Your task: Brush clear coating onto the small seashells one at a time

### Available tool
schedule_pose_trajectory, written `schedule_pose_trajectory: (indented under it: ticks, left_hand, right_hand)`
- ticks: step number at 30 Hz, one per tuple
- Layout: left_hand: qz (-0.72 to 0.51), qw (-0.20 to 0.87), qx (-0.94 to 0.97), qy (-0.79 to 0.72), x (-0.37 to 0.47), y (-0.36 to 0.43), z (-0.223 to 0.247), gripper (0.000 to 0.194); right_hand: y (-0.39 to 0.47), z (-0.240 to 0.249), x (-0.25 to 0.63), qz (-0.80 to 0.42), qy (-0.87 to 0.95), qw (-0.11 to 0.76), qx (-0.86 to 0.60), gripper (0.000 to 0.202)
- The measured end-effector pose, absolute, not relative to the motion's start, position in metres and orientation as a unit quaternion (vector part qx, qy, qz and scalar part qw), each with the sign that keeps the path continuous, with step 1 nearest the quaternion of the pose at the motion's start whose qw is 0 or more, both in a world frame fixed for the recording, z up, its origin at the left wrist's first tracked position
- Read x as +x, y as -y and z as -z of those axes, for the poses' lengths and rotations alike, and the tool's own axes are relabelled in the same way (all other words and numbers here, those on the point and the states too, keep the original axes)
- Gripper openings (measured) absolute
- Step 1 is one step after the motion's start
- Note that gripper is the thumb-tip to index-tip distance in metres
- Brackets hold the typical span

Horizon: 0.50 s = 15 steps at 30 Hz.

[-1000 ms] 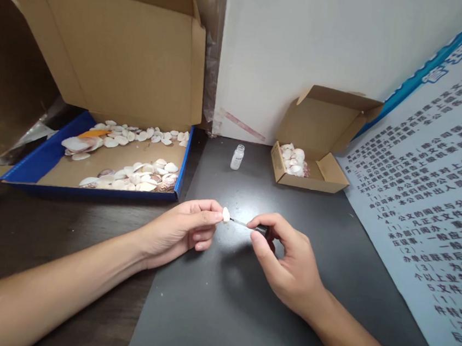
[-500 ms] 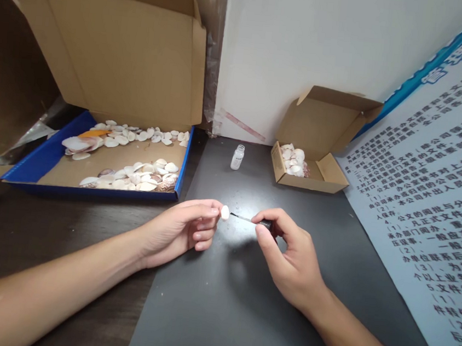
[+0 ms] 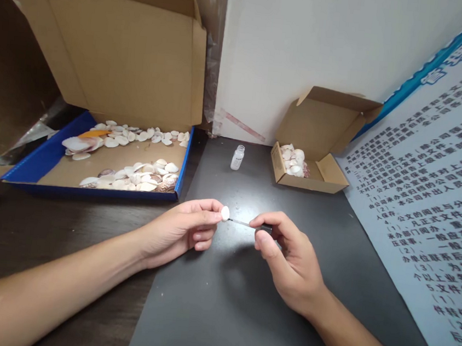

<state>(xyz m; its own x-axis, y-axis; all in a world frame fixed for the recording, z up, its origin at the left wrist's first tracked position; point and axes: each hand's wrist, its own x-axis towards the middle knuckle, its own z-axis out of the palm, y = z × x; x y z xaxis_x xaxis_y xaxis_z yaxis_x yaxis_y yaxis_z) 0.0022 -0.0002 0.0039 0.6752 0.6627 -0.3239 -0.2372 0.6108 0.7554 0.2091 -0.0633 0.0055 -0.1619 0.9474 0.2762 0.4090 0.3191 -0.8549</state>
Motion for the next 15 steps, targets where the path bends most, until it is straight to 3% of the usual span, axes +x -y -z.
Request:
schedule_pose_trajectory:
  ticks: [15]
  left_hand:
    - [-0.268, 0.843, 0.349, -0.308, 0.0021, 0.0004, -0.0048, 0.009]
  right_hand:
    - [0.0617, -0.0050, 0.2065, -0.292, 0.670, 0.430, -0.530, 0.009]
